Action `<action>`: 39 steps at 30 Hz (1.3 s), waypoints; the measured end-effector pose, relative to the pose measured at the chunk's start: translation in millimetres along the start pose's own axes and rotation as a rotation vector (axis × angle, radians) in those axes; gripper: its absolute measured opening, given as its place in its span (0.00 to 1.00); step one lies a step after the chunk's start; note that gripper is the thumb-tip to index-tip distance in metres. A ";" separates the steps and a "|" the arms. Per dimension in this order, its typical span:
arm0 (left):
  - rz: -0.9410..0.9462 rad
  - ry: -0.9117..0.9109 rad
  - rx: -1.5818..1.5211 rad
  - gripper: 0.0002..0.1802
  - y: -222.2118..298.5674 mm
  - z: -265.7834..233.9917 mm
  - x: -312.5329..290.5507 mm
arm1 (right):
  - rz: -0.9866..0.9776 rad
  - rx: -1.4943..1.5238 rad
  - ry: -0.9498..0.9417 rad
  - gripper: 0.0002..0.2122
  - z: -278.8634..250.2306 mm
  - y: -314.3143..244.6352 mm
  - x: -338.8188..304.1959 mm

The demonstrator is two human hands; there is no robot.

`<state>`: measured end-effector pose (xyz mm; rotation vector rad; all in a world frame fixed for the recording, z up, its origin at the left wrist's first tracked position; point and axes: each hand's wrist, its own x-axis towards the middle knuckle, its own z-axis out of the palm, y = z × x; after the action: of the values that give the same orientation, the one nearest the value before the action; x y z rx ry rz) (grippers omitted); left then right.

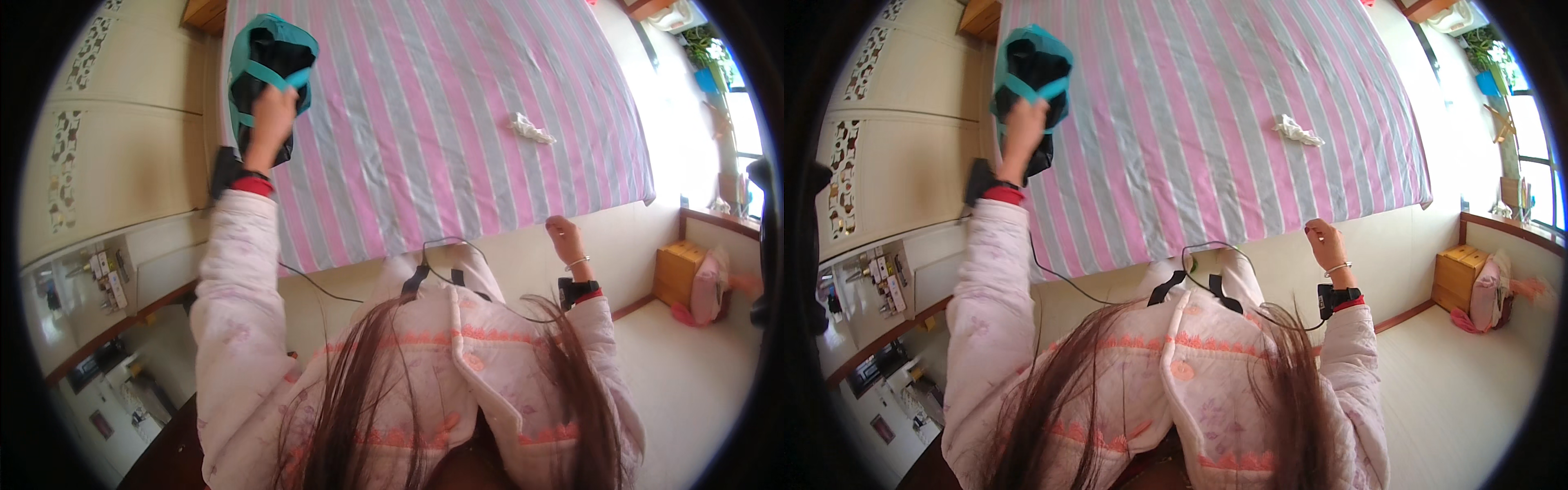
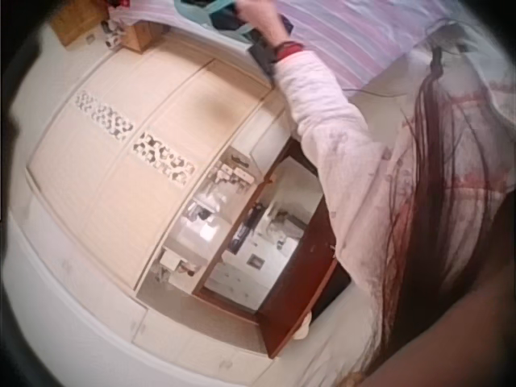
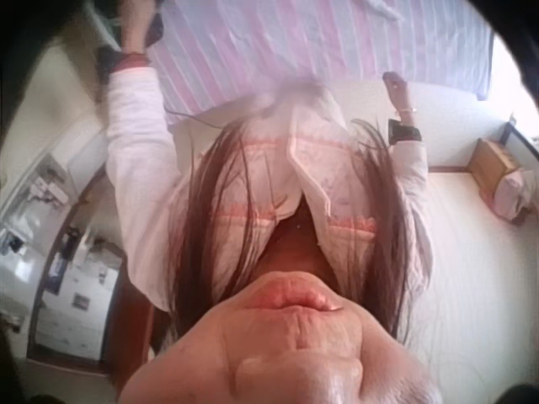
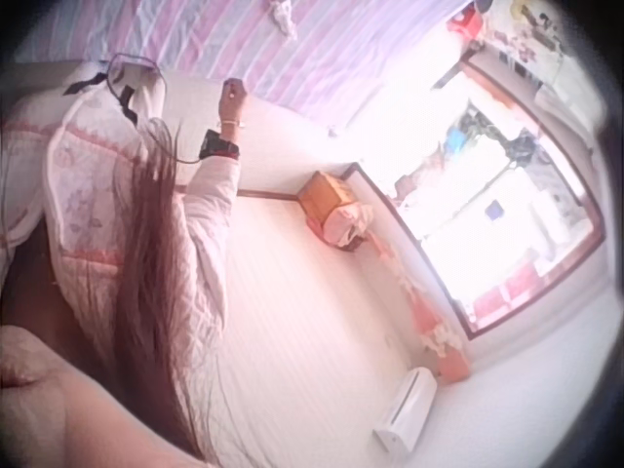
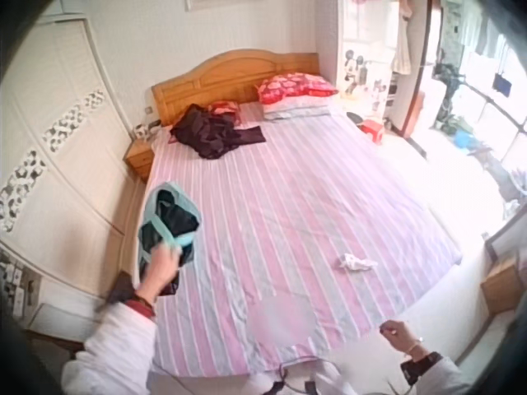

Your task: The person wipes a black leather jacket with a white cloth on a striped bed, then folds the jacket and places it into a teal bag. The person then walks to a dresser and wipes its surface with the same cloth.

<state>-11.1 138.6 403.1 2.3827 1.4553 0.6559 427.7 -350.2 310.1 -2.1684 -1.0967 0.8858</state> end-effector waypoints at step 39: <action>-0.764 -0.304 -0.892 0.35 178.1 200.6 -296.9 | 0.108 0.612 -0.714 0.13 139.9 -32.6 88.2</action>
<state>111.2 -206.2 241.0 1.0868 1.3714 0.5314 346.3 -235.1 217.6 -1.4293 -0.8342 1.8484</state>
